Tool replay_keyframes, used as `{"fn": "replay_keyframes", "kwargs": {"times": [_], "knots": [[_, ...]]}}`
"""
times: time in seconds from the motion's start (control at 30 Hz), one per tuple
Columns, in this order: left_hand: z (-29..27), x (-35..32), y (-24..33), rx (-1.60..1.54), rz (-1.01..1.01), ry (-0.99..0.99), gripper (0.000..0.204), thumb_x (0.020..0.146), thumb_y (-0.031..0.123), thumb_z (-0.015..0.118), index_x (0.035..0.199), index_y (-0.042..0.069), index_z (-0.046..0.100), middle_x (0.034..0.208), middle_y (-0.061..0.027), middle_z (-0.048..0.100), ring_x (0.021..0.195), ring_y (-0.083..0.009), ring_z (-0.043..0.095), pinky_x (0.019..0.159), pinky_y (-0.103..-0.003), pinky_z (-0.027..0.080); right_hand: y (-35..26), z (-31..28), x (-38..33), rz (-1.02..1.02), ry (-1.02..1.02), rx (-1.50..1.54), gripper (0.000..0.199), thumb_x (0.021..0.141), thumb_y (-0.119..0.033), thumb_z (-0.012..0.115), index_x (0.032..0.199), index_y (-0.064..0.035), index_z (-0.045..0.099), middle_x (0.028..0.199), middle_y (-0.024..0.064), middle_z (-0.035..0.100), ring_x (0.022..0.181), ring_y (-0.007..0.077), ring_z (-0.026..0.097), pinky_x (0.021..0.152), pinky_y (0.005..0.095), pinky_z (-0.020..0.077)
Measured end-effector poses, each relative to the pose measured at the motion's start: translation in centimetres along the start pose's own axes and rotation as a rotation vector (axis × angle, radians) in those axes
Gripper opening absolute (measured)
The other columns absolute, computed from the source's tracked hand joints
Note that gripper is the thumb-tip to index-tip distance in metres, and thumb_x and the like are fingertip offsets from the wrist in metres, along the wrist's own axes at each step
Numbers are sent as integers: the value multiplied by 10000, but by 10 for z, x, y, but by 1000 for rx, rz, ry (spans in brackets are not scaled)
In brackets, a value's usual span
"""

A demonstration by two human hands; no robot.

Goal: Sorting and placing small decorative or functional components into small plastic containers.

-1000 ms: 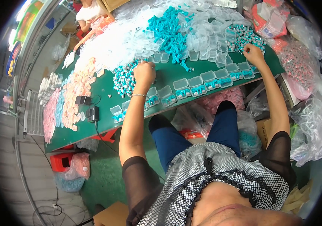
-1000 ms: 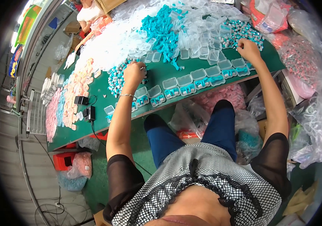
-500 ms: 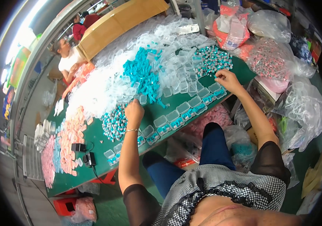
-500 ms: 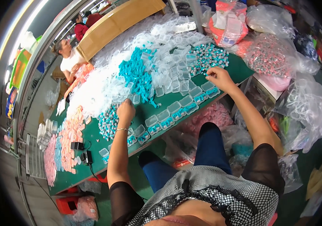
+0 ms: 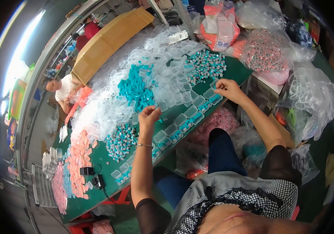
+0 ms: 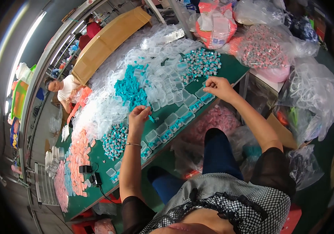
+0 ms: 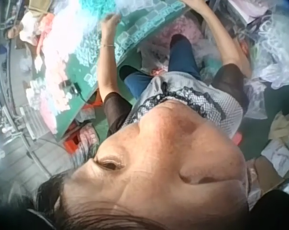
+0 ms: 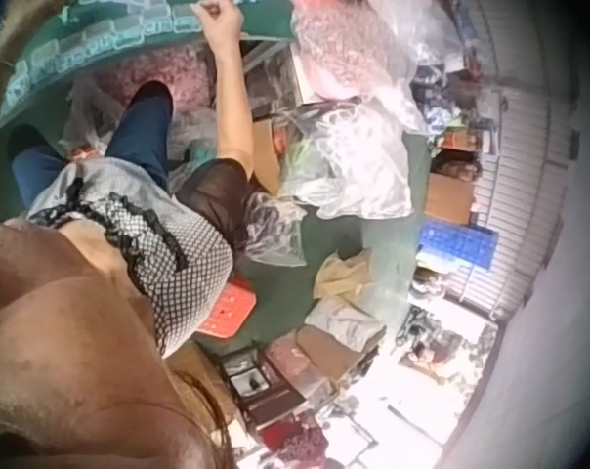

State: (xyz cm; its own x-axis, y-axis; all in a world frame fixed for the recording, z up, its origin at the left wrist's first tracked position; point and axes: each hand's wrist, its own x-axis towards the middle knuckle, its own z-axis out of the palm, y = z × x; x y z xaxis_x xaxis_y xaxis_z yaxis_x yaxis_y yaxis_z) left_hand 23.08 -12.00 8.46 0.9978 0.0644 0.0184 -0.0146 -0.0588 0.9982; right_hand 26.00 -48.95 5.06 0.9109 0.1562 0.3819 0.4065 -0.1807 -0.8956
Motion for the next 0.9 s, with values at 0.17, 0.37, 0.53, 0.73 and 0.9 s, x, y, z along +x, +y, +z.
{"fn": "replay_keyframes", "kwargs": {"times": [0.17,0.37,0.53,0.73,0.9], "knots": [[42,5,-4,-354,17,-92,157,793,-19,645,939,-15,587,806,-43,605,668,-120,564,658,-253,483,26,-7,-1,1,14,128,143,785,-72,694,894,-12,624,747,-20,576,681,43,517,610,210,434],[84,0,3,-261,10,-133,202,793,-21,643,992,-27,609,867,-59,626,716,-126,590,671,-247,488,22,-10,-9,47,29,85,177,787,-49,667,955,-3,632,797,3,601,720,64,541,648,224,453],[119,6,-17,200,276,-132,216,768,51,703,956,-16,620,844,-64,659,740,-113,609,659,-258,493,14,0,-19,-3,4,-100,147,784,-34,658,927,-13,628,797,19,601,705,76,551,646,231,457],[174,9,-26,588,732,-160,253,661,82,776,847,39,611,735,-93,633,631,-206,620,587,-311,492,24,-1,-20,-291,19,-461,150,739,-95,677,883,-80,642,855,55,621,850,220,572,764,349,445],[193,14,-28,834,873,-202,234,671,104,747,834,69,583,766,-108,636,717,-296,623,615,-399,474,21,0,-19,-163,-44,-612,131,734,-133,674,863,-126,655,890,46,621,918,248,547,889,425,365]]}}
